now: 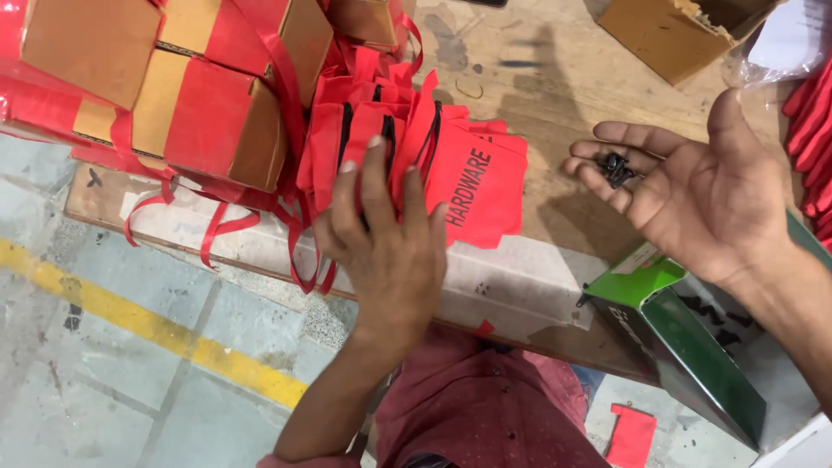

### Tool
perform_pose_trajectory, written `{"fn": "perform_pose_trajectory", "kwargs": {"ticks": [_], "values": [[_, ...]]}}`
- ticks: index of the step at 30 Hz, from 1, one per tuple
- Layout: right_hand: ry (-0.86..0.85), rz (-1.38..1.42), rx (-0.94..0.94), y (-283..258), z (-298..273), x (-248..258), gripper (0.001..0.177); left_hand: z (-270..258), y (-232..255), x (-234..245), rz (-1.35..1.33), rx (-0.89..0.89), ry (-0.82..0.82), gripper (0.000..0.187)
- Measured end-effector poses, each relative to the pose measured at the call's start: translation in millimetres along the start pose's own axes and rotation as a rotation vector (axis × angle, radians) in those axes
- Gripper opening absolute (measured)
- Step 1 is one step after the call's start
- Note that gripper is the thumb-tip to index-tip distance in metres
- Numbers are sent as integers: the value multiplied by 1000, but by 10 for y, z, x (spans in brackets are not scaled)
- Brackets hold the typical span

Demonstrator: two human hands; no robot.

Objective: Packaging plastic hardware clips into small red bags and then placing them into a larger box.

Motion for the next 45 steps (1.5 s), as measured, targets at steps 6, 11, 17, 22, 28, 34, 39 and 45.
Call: {"fn": "perform_pose_trajectory", "kwargs": {"ticks": [6, 11, 17, 22, 28, 34, 39, 45], "values": [[-46, -90, -33, -37, -66, -205, 104, -115, -127, -77, 103, 18, -7, 9], [-20, -116, -74, -38, -118, -179, 102, -58, -5, 45, -65, -80, 46, 5], [-63, -218, -2, -134, -148, -141, 44, -7, 224, 89, -393, -323, -70, 21], [-77, -303, 53, -262, -141, -244, 29, -6, 382, 86, -462, -381, -94, 22], [-9, -530, -7, -244, -131, -440, 25, 56, 550, 138, -488, -463, 46, 25], [-92, -914, 170, -323, -154, -491, 25, 40, 601, 174, -581, -536, 199, 20], [-126, -1376, 258, -325, -222, -712, 26, 13, 674, 128, -606, -593, 230, 16], [-149, -1592, 359, -269, -166, -806, 35, 3, 734, 56, -691, -550, 215, 12]]}}
Point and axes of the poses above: each hand's wrist, its own z-axis towards the middle knuckle, its own x-axis out of the back of the hand, y = z × x, the point moved 6 cm from there along z, towards the middle knuckle, and after that the axes turned 6 degrees about y, right-handed, at the moved point
